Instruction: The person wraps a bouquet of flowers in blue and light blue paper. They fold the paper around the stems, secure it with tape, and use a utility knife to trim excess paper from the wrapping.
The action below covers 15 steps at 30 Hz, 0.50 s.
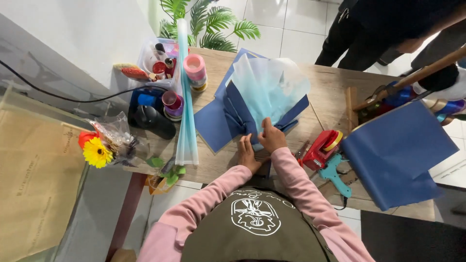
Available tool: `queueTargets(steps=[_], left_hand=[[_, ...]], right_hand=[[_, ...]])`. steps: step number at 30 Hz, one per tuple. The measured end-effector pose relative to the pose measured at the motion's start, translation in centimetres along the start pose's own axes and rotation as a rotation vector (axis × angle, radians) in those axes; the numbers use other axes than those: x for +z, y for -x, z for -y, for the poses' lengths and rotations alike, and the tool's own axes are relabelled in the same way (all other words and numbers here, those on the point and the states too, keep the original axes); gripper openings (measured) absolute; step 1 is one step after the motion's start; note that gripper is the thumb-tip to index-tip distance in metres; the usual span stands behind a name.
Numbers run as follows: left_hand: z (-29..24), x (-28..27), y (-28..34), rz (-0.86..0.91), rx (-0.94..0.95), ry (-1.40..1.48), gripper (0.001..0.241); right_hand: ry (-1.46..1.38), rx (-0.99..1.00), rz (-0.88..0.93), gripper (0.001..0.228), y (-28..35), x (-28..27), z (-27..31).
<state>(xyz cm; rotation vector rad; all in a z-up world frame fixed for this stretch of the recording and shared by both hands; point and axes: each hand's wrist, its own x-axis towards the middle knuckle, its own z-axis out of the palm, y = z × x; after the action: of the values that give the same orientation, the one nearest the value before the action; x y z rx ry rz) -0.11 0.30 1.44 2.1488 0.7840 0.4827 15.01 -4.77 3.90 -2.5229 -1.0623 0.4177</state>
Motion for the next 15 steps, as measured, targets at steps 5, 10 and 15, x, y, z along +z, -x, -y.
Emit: queueTargets(steps=[5, 10, 15], left_hand=[[3.2, 1.7, -0.4, -0.035, 0.081, 0.133, 0.118], [7.9, 4.1, -1.6, -0.046, 0.014, 0.229, 0.089], [13.4, 6.4, -3.8, 0.284, -0.644, 0.415, 0.116]], right_hand=[[-0.447, 0.207, -0.376, 0.056, 3.0, 3.2, -5.1], [-0.781, 0.465, -0.130, 0.100, 6.5, 4.1, -8.4], [-1.098, 0.458, 0.115, 0.113, 5.6, 5.4, -8.9]])
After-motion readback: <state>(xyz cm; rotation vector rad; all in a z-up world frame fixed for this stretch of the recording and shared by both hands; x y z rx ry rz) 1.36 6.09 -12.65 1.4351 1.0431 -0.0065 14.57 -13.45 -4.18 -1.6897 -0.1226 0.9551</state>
